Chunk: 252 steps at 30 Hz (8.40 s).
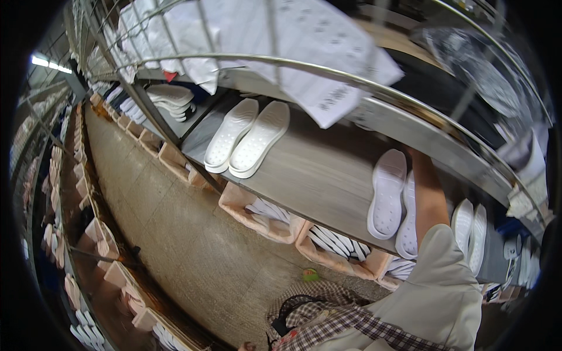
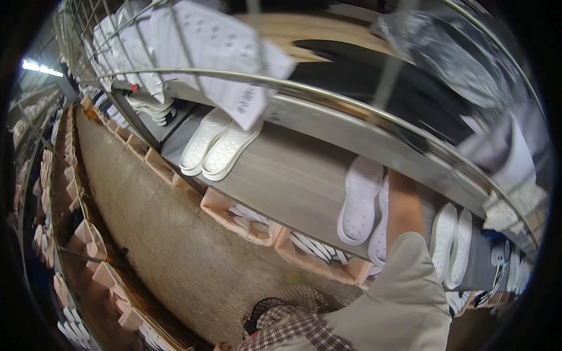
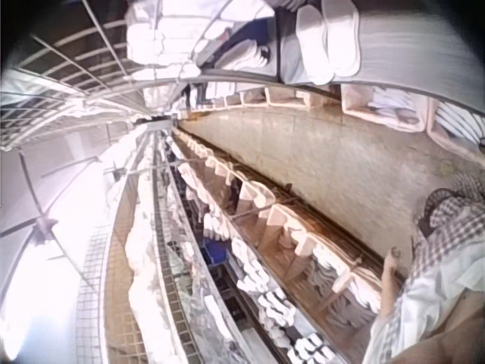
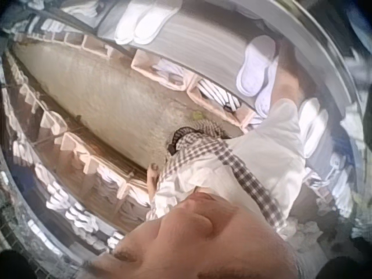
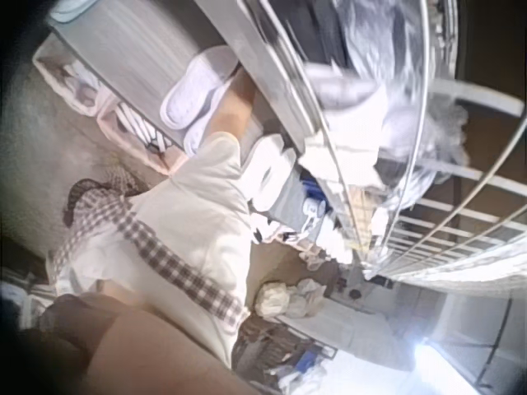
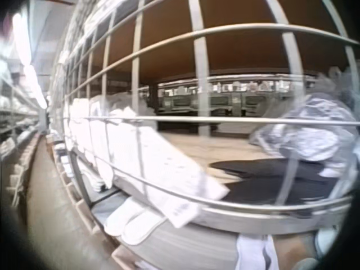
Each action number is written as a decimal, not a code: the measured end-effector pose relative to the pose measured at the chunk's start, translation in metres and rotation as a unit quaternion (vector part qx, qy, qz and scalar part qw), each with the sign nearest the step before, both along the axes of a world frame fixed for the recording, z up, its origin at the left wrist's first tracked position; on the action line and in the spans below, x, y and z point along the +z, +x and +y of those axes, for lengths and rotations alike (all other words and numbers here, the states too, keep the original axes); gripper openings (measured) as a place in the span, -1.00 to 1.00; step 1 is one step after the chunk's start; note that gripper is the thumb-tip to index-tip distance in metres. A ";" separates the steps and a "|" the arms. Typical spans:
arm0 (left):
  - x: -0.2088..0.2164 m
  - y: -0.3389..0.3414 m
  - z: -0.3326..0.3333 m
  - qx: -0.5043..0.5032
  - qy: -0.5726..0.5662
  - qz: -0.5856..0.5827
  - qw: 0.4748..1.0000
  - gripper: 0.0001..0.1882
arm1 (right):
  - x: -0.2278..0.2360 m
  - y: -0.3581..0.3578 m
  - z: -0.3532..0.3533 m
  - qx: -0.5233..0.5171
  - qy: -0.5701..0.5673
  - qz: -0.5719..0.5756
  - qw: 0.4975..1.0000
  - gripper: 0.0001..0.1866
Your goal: The person picks up pairs of white slip-on shoes from a shelf, inspects them by turning them over, and places them into a large plastic bag. They then retrieve more pairs from the shelf and continue the process.
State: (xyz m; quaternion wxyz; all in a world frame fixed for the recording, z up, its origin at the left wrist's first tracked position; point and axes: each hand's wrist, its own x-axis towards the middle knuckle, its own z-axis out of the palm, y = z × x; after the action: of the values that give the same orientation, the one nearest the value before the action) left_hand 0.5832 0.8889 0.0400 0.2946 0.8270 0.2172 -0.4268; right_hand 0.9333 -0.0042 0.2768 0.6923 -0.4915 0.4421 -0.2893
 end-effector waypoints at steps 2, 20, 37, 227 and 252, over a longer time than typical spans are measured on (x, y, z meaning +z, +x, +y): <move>-0.001 0.038 -0.009 -0.009 -0.003 0.007 1.000 -0.52 | 0.001 -0.002 -0.008 -0.003 0.040 -0.081 0.996 -0.77; 0.243 0.336 -0.145 0.060 -0.560 -0.205 0.800 -0.39 | 0.079 -0.151 0.521 0.437 -0.047 -0.133 0.889 -0.22; 0.264 0.345 -0.044 0.260 -0.838 -0.082 0.473 -0.45 | 0.099 -0.125 0.692 0.610 -0.484 -0.080 0.623 0.31; 0.293 0.287 -0.128 -0.068 -0.579 -0.309 0.751 -0.06 | 0.024 -0.142 0.612 0.450 -0.151 -0.117 0.873 0.01; 0.157 0.305 -0.159 -0.161 -0.429 -0.120 0.881 -0.56 | 0.109 -0.215 0.119 0.188 -0.093 0.348 0.914 -0.58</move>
State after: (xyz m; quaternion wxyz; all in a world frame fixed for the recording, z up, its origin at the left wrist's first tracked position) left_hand 0.8883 0.7298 0.1966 0.5717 0.6881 -0.1604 -0.4171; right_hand 0.7182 0.1146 0.3859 0.4871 -0.6974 0.5257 -0.0041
